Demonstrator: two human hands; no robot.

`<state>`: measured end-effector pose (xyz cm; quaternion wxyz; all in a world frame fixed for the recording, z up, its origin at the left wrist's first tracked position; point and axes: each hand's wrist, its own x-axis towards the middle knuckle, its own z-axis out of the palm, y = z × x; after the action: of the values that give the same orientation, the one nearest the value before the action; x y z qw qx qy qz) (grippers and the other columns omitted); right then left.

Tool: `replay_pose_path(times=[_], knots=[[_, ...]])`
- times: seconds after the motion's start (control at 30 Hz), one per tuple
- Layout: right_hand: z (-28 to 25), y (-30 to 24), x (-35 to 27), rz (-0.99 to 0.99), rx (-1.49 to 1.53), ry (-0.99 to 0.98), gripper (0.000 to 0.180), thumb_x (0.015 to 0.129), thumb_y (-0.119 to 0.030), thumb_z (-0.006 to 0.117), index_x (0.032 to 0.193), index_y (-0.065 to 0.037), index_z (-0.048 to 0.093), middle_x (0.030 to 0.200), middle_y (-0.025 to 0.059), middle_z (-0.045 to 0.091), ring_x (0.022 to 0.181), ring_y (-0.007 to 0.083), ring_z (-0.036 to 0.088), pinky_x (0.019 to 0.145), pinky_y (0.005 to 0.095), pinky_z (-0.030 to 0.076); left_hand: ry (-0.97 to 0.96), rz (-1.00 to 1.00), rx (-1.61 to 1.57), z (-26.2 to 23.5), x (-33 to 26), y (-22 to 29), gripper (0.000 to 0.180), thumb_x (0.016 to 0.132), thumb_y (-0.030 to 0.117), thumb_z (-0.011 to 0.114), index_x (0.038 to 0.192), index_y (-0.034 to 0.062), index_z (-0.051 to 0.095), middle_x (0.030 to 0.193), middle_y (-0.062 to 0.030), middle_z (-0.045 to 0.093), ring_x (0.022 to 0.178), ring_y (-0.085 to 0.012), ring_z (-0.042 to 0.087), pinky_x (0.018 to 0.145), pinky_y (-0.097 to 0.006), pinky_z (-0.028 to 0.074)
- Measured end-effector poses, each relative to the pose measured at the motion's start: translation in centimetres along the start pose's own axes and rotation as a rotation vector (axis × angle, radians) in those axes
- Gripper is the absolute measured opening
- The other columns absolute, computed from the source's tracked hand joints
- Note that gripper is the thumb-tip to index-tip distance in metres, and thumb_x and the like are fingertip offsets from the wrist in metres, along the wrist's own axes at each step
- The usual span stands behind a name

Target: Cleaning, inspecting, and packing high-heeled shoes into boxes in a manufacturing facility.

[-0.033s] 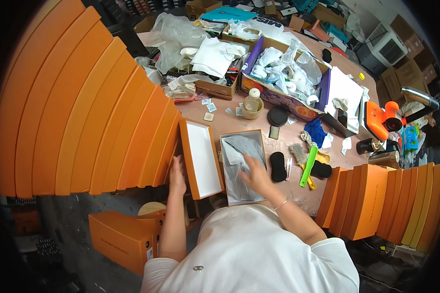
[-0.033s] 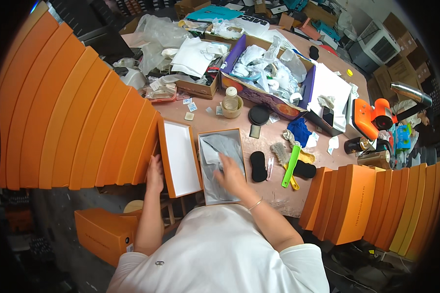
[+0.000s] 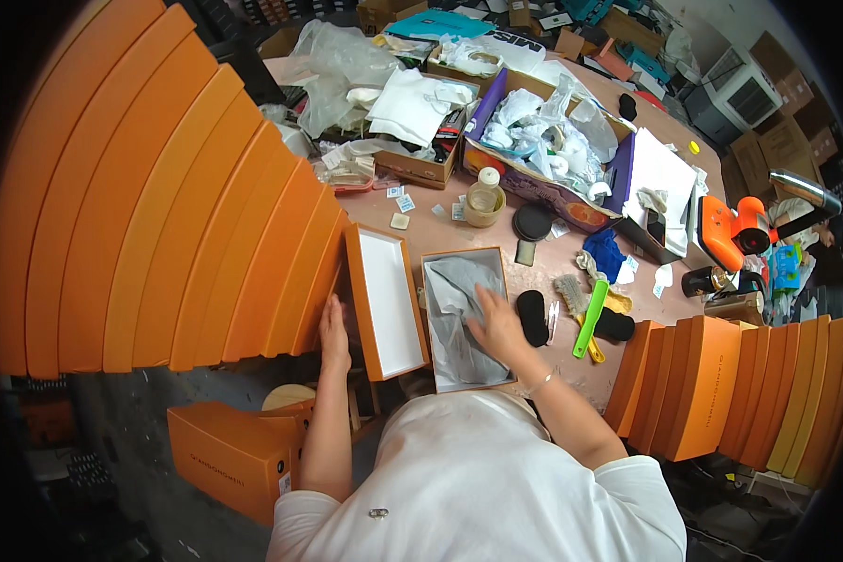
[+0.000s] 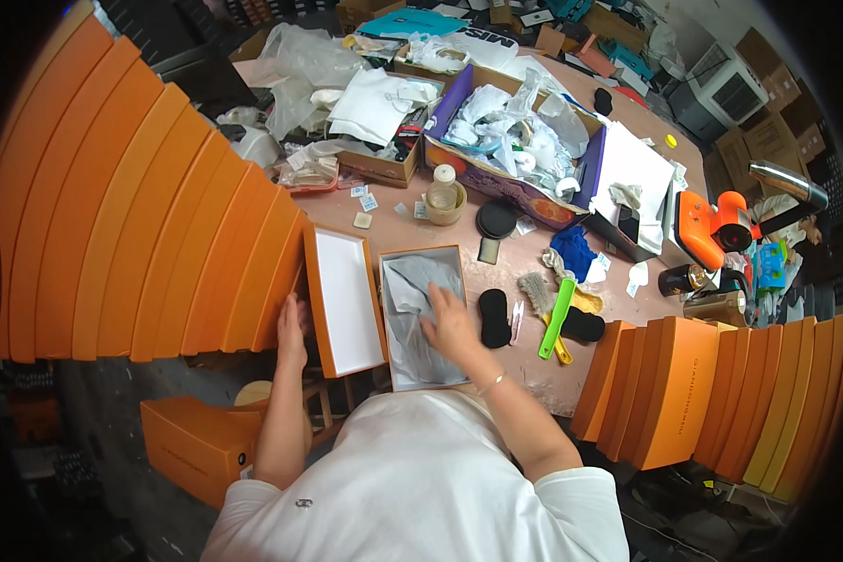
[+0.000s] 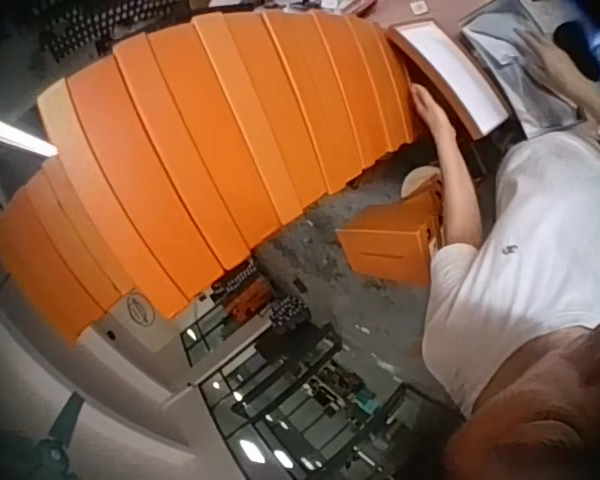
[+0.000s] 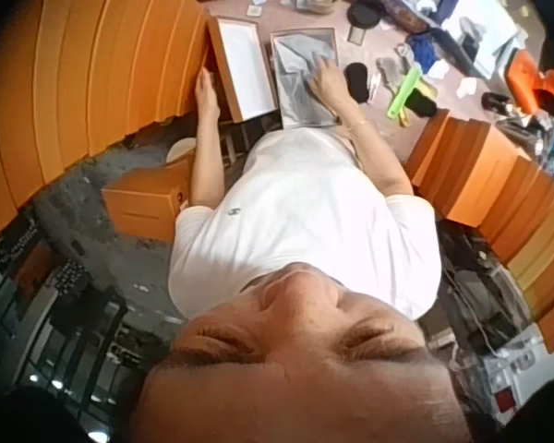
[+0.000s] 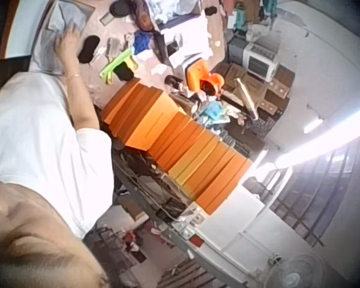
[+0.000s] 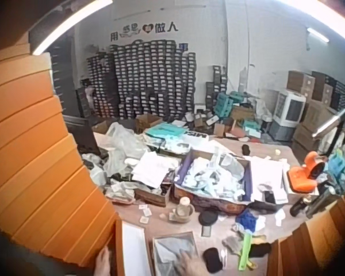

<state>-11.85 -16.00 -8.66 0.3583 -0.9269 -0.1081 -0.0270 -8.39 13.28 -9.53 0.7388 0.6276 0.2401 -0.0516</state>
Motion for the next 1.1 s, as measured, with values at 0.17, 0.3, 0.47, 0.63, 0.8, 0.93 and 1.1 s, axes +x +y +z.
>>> replay_pose_path(times=[0.17, 0.3, 0.47, 0.63, 0.8, 0.93, 1.1], knots=[[2.5, 5.6, 3.7, 0.171, -0.332, -0.285, 0.037, 0.080, -0.008, 0.058, 0.115, 0.003, 0.056, 0.099, 0.0218, 0.066, 0.084, 0.0421, 0.064, 0.074, 0.0477, 0.052, -0.164, 0.422, 0.427, 4.2, -2.3, 0.6, 0.022, 0.093, 0.015, 0.061, 0.106, -0.0021, 0.065, 0.093, -0.0082, 0.069, 0.085, -0.0154, 0.064, 0.077, -0.029, 0.051], [-2.0, 3.9, 4.9, 0.196, -0.135, -0.169, 0.042, 0.080, -0.001, 0.049, 0.122, 0.002, 0.053, 0.096, 0.0217, 0.064, 0.088, 0.0411, 0.062, 0.079, 0.0467, 0.051, -0.244, 0.536, 0.492, 7.7, -8.8, 1.8, 0.017, 0.090, 0.014, 0.064, 0.093, -0.0027, 0.066, 0.083, -0.0088, 0.068, 0.077, -0.0161, 0.064, 0.072, -0.031, 0.051], [-3.4, -3.0, 1.7, 0.109, 0.295, 0.336, 0.059, 0.080, 0.004, 0.044, 0.138, 0.001, 0.038, 0.129, 0.0227, 0.045, 0.117, 0.0355, 0.048, 0.101, 0.0389, 0.038, -0.583, -0.501, -0.355, 11.4, -11.4, -1.4, 0.059, 0.096, 0.039, 0.055, 0.141, 0.0089, 0.033, 0.130, -0.0063, 0.047, 0.122, -0.0166, 0.045, 0.094, -0.034, 0.046], [-4.8, -5.1, 0.7, 0.015, 0.486, 0.329, 0.057, 0.087, -0.009, 0.053, 0.141, 0.000, 0.037, 0.134, 0.0191, 0.043, 0.121, 0.0307, 0.045, 0.100, 0.0401, 0.039, -0.427, -0.243, -0.259, 12.3, -9.3, -2.8, 0.047, 0.093, 0.026, 0.054, 0.133, 0.0050, 0.042, 0.121, -0.0072, 0.055, 0.109, -0.0171, 0.056, 0.091, -0.033, 0.049], [-7.0, -1.0, 2.0, 0.275, 0.793, -0.006, 0.049, 0.094, -0.034, 0.061, 0.129, -0.001, 0.051, 0.119, 0.0093, 0.056, 0.105, 0.0145, 0.051, 0.088, 0.0290, 0.044, -0.544, -0.291, -0.356, 9.0, -9.9, -2.9, 0.049, 0.091, 0.030, 0.056, 0.129, 0.0016, 0.048, 0.114, -0.0085, 0.061, 0.101, -0.0175, 0.062, 0.091, -0.031, 0.049], [-5.0, -0.9, 0.0, 0.260, 0.778, -0.104, 0.030, 0.097, -0.030, 0.057, 0.098, 0.000, 0.063, 0.081, -0.0026, 0.058, 0.076, 0.0060, 0.049, 0.070, 0.0231, 0.043, -0.600, -0.211, -0.305, 6.4, -10.2, -0.8, 0.054, 0.085, 0.029, 0.058, 0.130, 0.0013, 0.047, 0.118, -0.0085, 0.058, 0.104, -0.0169, 0.059, 0.090, -0.030, 0.048], [0.7, -2.8, -5.1, 0.180, 0.641, -0.462, 0.025, 0.095, -0.022, 0.059, 0.102, 0.002, 0.064, 0.094, 0.0057, 0.066, 0.085, 0.0132, 0.057, 0.080, 0.0307, 0.049, -0.562, 0.012, -0.422, 6.3, -10.2, 1.6, 0.066, 0.074, 0.027, 0.074, 0.127, -0.0009, 0.047, 0.117, -0.0079, 0.057, 0.104, -0.0165, 0.058, 0.089, -0.030, 0.048]])
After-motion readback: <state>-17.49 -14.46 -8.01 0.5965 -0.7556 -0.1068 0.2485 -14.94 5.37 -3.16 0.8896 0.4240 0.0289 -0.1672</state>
